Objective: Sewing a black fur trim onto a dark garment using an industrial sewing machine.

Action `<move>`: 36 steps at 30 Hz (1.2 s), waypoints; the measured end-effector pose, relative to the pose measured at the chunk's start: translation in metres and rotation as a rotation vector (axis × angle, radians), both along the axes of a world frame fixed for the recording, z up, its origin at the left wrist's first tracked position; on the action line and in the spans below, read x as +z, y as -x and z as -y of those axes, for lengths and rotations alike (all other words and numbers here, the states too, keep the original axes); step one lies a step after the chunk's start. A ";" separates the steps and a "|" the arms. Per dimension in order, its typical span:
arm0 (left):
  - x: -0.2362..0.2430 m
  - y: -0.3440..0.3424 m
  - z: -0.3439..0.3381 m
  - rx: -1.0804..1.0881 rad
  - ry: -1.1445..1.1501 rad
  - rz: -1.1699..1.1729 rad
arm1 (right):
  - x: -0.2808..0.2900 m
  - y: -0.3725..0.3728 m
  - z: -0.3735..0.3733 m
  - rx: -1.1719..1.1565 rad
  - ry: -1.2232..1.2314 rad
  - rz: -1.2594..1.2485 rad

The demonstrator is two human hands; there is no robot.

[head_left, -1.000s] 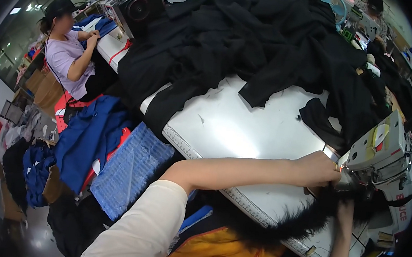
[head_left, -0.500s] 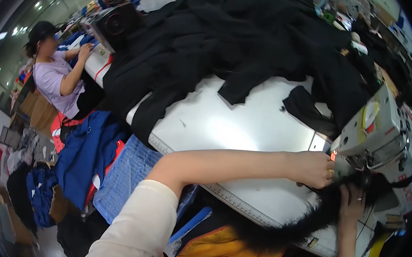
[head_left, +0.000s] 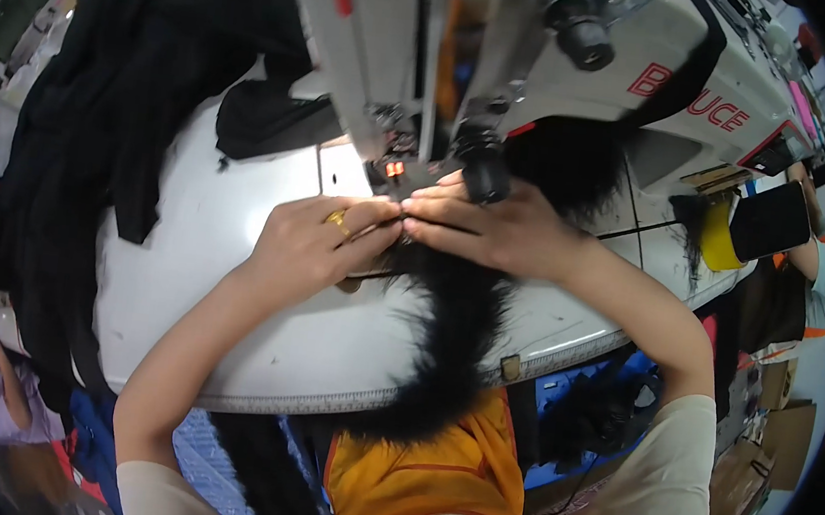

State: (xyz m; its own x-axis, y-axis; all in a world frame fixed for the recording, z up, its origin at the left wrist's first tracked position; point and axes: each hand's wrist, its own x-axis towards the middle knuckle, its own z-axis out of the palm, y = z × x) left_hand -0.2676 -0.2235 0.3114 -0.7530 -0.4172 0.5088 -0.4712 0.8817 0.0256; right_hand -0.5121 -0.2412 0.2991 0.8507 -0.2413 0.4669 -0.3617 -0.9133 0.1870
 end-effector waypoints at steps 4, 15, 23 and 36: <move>-0.004 -0.001 0.014 -0.056 0.124 0.000 | -0.004 -0.003 0.002 -0.029 0.006 0.029; -0.008 -0.008 0.041 -0.077 0.178 -0.001 | -0.004 -0.010 0.016 -0.111 0.215 0.128; -0.014 -0.009 0.050 -0.064 0.087 -0.116 | -0.007 -0.008 0.019 -0.139 0.195 0.091; -0.007 -0.015 0.034 0.126 -0.058 0.102 | -0.017 -0.005 0.027 -0.207 0.127 0.020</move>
